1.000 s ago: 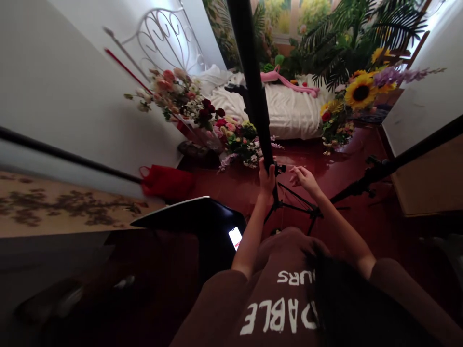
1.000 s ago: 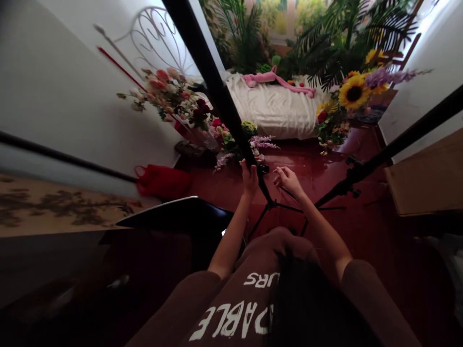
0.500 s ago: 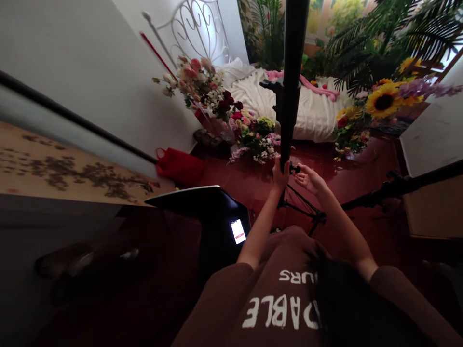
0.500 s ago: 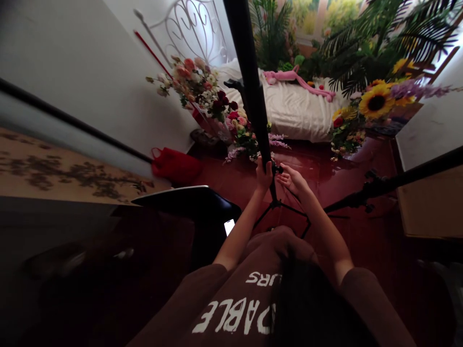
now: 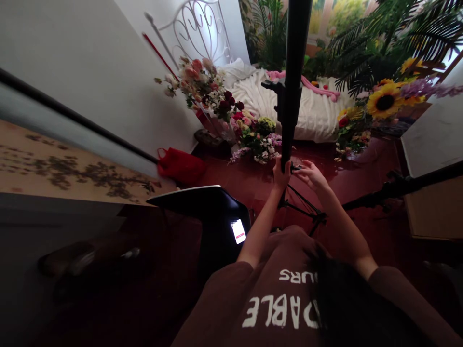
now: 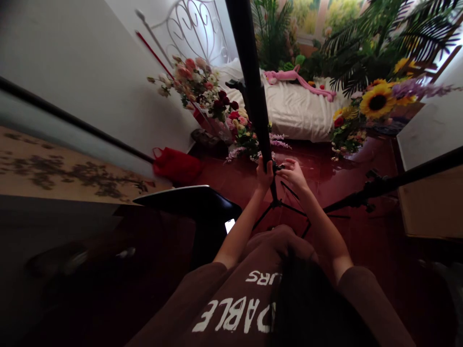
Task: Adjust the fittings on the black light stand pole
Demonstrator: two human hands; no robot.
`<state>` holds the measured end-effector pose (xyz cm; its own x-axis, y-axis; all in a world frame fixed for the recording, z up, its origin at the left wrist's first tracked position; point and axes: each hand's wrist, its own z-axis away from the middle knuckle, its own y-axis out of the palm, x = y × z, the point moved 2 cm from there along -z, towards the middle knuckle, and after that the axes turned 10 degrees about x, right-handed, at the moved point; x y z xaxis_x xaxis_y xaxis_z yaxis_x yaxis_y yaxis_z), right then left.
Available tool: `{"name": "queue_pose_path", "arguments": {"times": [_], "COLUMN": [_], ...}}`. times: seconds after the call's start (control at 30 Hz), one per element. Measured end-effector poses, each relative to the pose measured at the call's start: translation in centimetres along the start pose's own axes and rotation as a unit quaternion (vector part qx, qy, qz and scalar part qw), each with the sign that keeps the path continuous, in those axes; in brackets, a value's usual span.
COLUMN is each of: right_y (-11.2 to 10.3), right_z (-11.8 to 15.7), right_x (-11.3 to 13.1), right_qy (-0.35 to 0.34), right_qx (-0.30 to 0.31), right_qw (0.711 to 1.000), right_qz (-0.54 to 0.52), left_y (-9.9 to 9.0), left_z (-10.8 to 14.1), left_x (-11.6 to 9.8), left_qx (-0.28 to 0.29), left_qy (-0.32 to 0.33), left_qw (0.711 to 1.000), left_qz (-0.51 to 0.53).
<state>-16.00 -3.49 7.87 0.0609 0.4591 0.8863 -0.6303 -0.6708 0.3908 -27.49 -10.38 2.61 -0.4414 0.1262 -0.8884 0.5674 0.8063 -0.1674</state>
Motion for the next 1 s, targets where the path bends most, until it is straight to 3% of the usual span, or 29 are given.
{"name": "queue_pose_path", "arguments": {"times": [0.1, 0.3, 0.4, 0.57, 0.7, 1.0], "right_y": [0.7, 2.8, 4.6, 8.8, 10.3, 9.3], "right_z": [0.3, 2.0, 2.5, 2.1, 0.6, -1.2], "right_x": [-0.2, 0.1, 2.4, 8.3, 10.5, 10.3], "right_qy": [-0.132, -0.319, -0.381, -0.451, -0.448, -0.411], "right_qx": [-0.025, -0.030, 0.003, 0.063, 0.078, 0.090], "right_qw": [0.982, 0.873, 0.837, 0.795, 0.792, 0.825], "right_qz": [0.135, 0.369, 0.392, 0.400, 0.407, 0.378], "left_y": [-0.1, 0.0, 0.3, 0.4, 0.2, -0.2], "left_z": [0.0, 0.1, 0.1, 0.1, 0.0, 0.0], "left_x": [-0.2, 0.2, 0.8, 0.9, 0.5, 0.1], "left_qx": [0.006, 0.011, 0.014, 0.006, 0.011, 0.043], "left_qy": [0.003, 0.004, 0.010, 0.017, 0.015, 0.022], "left_qw": [1.000, 1.000, 0.999, 1.000, 1.000, 0.998], "left_qz": [0.002, 0.018, 0.029, 0.023, 0.010, 0.029]}}
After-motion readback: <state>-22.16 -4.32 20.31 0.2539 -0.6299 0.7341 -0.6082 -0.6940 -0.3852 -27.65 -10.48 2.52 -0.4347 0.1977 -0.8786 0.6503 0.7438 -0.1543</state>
